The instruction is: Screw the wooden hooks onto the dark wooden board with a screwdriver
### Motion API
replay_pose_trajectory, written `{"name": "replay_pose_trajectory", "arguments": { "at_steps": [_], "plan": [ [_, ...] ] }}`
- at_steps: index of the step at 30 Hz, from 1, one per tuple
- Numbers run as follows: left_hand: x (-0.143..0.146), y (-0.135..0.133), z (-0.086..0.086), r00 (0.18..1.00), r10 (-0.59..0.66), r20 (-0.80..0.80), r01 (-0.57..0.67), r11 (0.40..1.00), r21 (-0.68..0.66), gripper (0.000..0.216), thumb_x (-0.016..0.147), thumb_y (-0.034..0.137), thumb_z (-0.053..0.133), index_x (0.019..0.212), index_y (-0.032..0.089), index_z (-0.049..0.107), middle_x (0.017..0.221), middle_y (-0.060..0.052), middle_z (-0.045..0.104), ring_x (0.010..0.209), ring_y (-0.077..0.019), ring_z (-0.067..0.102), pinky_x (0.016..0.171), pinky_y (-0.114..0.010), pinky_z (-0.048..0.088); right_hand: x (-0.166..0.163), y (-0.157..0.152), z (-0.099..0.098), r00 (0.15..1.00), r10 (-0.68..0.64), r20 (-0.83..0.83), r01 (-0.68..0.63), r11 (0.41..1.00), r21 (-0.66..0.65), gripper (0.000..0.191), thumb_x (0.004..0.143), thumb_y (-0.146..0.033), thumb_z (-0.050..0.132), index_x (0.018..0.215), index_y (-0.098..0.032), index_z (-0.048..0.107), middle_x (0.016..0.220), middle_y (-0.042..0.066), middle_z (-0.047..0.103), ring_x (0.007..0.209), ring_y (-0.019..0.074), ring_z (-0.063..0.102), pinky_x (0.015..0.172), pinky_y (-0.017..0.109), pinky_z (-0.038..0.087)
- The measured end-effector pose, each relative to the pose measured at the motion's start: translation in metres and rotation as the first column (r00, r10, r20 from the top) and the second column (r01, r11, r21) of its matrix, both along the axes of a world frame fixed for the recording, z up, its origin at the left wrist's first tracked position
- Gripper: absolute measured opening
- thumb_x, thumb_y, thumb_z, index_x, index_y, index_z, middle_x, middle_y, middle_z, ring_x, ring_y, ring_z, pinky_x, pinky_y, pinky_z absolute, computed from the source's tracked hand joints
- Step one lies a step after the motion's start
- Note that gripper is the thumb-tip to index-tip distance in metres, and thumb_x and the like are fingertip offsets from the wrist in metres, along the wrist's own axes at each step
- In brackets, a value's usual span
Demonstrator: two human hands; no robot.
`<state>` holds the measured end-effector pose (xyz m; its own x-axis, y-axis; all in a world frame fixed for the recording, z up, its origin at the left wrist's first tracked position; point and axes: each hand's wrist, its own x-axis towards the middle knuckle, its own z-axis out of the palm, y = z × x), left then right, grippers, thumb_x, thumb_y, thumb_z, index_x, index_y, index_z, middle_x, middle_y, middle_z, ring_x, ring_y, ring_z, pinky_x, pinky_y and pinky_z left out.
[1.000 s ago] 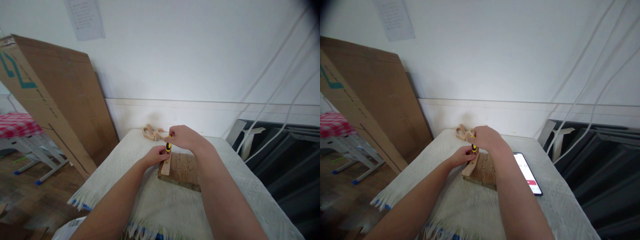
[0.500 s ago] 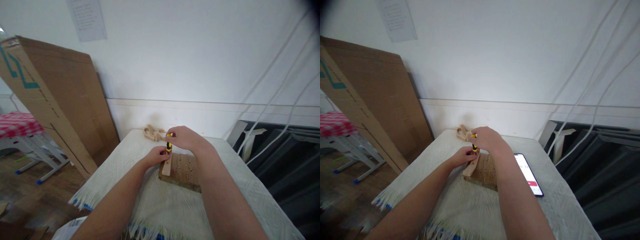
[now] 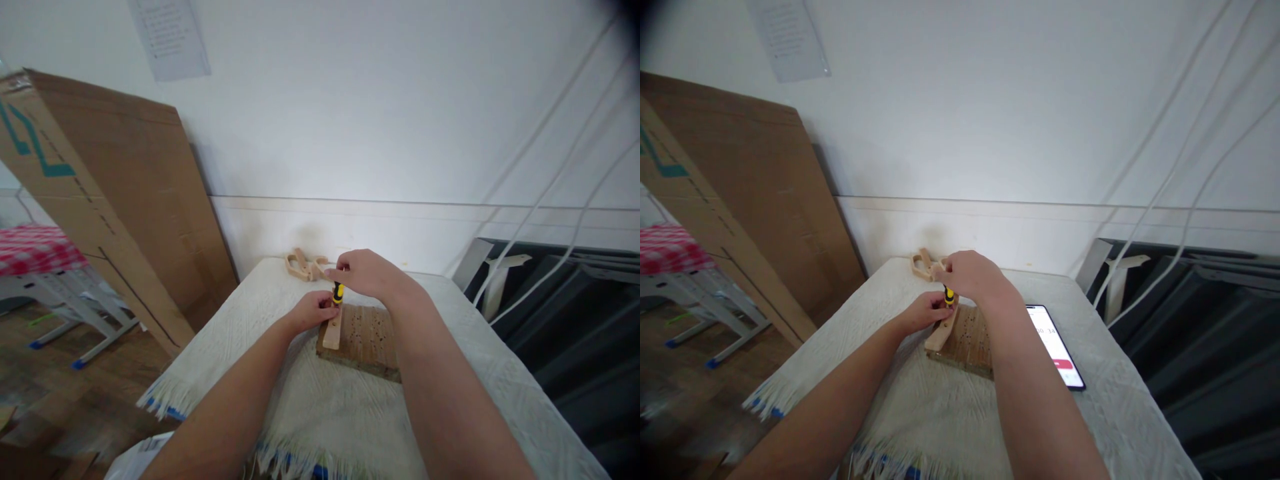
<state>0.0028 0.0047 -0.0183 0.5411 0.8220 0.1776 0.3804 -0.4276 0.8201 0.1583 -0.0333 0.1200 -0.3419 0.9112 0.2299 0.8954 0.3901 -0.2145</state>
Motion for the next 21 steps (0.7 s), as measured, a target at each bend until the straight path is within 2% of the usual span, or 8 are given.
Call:
{"name": "replay_pose_trajectory", "arguments": {
  "at_steps": [4,8,16,21],
  "plan": [
    [0.0004,-0.0011,0.0018,1.0,-0.018,0.022,0.018,1.0,-0.005,0.013,0.072,0.026,0.054,0.072,0.013,0.053,0.06,0.004,0.039,0.057,-0.0082,0.036,0.051,-0.02,0.026,0.0014,-0.0002,-0.0001,0.997,0.053,-0.048,-0.052,0.998,0.02,0.031,0.078,-0.045,0.047,0.084,-0.022,0.067,0.08,0.004,0.067,0.066,0.0142,0.056,0.056,0.024,0.034],
    [0.0002,-0.0008,0.0007,0.999,-0.023,0.031,0.023,0.999,-0.028,0.013,0.072,0.026,0.054,0.073,0.013,0.054,0.061,0.004,0.041,0.057,-0.0084,0.038,0.052,-0.02,0.027,0.002,0.0014,-0.0012,0.997,0.081,-0.021,-0.08,0.997,0.021,0.024,0.077,-0.037,0.05,0.082,-0.022,0.068,0.08,0.004,0.067,0.067,0.0137,0.056,0.057,0.023,0.035],
    [0.0001,0.0005,-0.0009,0.999,-0.026,0.026,0.027,0.999,-0.032,0.013,0.071,0.026,0.053,0.073,0.013,0.054,0.06,0.005,0.04,0.056,-0.0079,0.036,0.051,-0.02,0.027,0.0029,0.0043,-0.003,0.999,-0.048,0.013,0.048,0.998,0.041,0.037,0.075,-0.053,0.05,0.074,-0.018,0.065,0.073,0.006,0.065,0.062,0.0158,0.055,0.052,0.025,0.034],
    [0.0003,-0.0014,0.0007,0.999,-0.018,0.036,0.02,0.999,-0.046,0.014,0.071,0.027,0.055,0.072,0.013,0.053,0.06,0.005,0.041,0.056,-0.0078,0.037,0.05,-0.019,0.027,0.002,0.0057,-0.0048,0.999,0.043,-0.024,-0.043,0.998,0.038,0.027,0.078,-0.04,0.052,0.086,-0.021,0.067,0.08,0.005,0.066,0.065,0.0144,0.055,0.056,0.024,0.035]
  ]
}}
